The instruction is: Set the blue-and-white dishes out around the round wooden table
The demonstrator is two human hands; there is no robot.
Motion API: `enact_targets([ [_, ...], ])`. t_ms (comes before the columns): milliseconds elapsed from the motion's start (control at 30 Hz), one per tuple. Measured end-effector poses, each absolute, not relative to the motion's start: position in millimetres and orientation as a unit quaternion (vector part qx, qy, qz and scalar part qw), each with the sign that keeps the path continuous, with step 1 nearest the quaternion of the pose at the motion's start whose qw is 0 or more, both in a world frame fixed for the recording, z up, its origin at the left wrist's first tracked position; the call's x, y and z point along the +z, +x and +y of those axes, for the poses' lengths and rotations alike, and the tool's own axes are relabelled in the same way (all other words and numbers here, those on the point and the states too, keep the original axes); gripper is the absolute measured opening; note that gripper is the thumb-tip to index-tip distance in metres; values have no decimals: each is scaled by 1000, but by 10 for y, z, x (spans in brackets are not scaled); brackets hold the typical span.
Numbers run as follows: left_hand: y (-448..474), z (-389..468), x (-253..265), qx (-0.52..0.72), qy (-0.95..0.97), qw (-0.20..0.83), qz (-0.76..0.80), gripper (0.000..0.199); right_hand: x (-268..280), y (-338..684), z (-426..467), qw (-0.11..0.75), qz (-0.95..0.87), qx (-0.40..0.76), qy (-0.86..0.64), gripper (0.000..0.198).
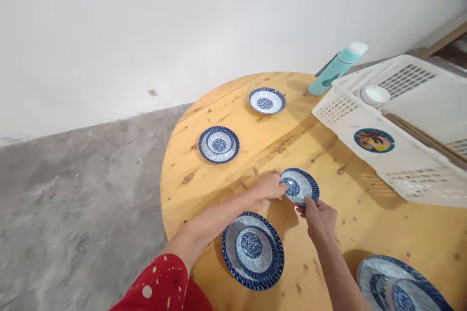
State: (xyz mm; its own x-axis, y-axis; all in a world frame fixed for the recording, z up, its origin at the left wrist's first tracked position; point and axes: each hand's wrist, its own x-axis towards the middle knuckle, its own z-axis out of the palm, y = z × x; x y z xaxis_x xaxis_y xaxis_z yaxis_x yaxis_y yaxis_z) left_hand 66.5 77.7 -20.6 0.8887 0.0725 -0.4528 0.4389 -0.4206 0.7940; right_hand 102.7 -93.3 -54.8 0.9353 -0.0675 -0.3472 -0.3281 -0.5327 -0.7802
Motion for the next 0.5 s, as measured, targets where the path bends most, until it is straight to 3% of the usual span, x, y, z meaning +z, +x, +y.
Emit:
enact_targets([
  [133, 233, 953, 0, -191, 779, 583, 127, 16, -115, 585, -925, 458, 116, 151, -868, 33],
  [367, -817, 1309, 353, -152, 763, 626, 52, 56, 402, -439, -922, 418, 84, 150, -892, 46],
  [500, -1566, 1364, 333, -121, 762, 631, 85, 51, 329, -1099, -862, 445, 70, 201, -870, 48],
])
